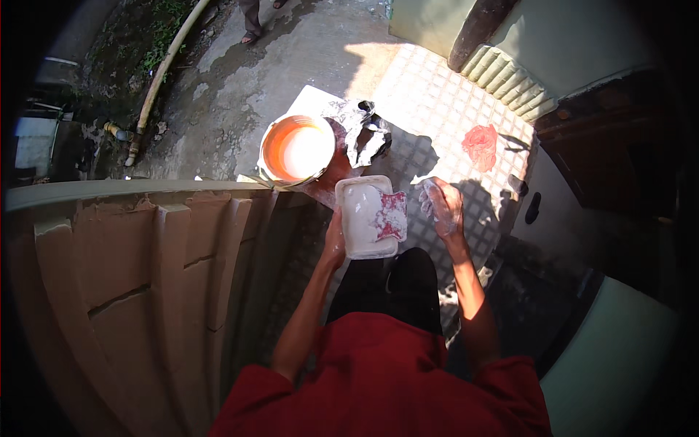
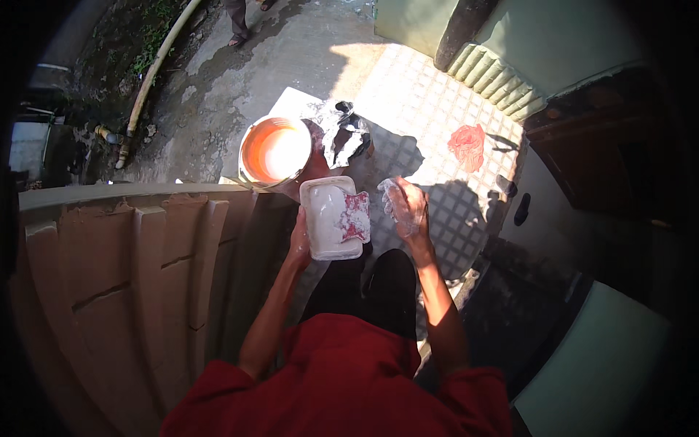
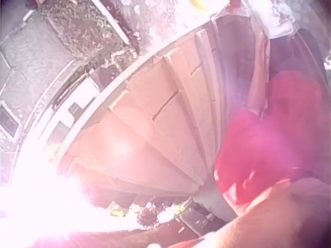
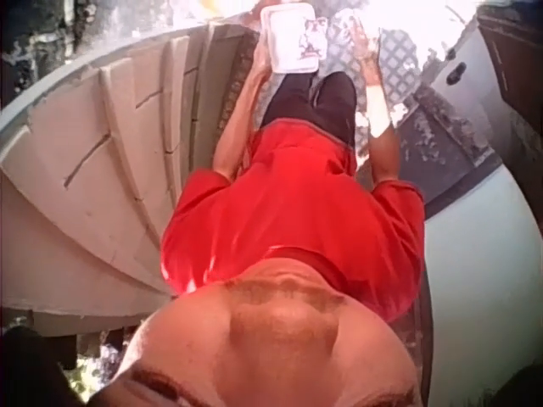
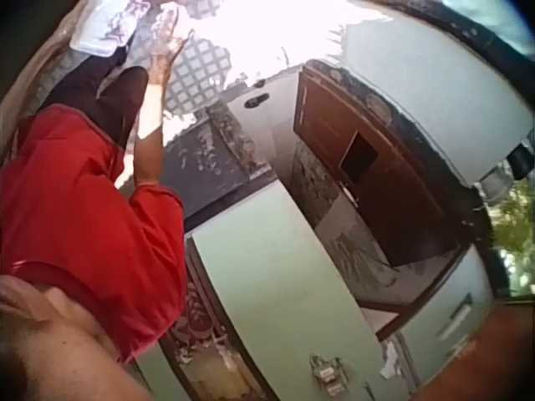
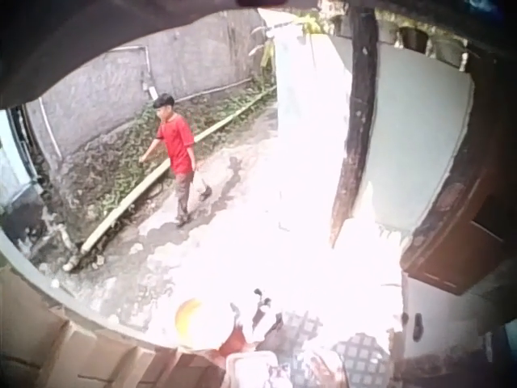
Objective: Applying patching compound to fill cracks or holes in a textured wall using a small scraper tool.
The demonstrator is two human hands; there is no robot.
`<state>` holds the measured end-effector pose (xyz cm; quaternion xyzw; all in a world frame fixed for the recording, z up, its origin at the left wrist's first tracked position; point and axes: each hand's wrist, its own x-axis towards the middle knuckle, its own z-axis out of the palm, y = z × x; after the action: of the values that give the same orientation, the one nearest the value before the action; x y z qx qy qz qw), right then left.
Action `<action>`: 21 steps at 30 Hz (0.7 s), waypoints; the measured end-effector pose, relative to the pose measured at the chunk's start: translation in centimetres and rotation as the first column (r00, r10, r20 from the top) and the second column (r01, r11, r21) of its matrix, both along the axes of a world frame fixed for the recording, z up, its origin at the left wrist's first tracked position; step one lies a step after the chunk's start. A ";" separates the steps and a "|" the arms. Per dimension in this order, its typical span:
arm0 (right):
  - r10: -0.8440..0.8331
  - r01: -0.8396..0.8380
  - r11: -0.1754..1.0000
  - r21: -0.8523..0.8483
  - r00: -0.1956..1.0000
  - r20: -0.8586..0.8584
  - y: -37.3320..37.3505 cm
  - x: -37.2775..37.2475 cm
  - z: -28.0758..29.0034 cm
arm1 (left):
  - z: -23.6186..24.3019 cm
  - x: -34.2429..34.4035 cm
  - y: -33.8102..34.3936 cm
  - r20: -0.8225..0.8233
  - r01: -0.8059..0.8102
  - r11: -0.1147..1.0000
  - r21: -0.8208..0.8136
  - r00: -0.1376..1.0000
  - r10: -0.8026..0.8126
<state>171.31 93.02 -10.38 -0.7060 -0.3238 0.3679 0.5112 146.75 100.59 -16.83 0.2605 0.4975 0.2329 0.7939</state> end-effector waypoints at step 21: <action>0.723 -0.430 0.688 -0.585 0.480 0.497 29.4 0.0 -37.7 | -12.9 5.2 7.5 -0.167 -0.274 0.959 -0.073 0.951 0.259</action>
<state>171.30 122.38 -48.08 -0.7182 -0.6349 0.2813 0.0429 151.96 108.10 -29.77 0.1702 0.5991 0.2932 0.7254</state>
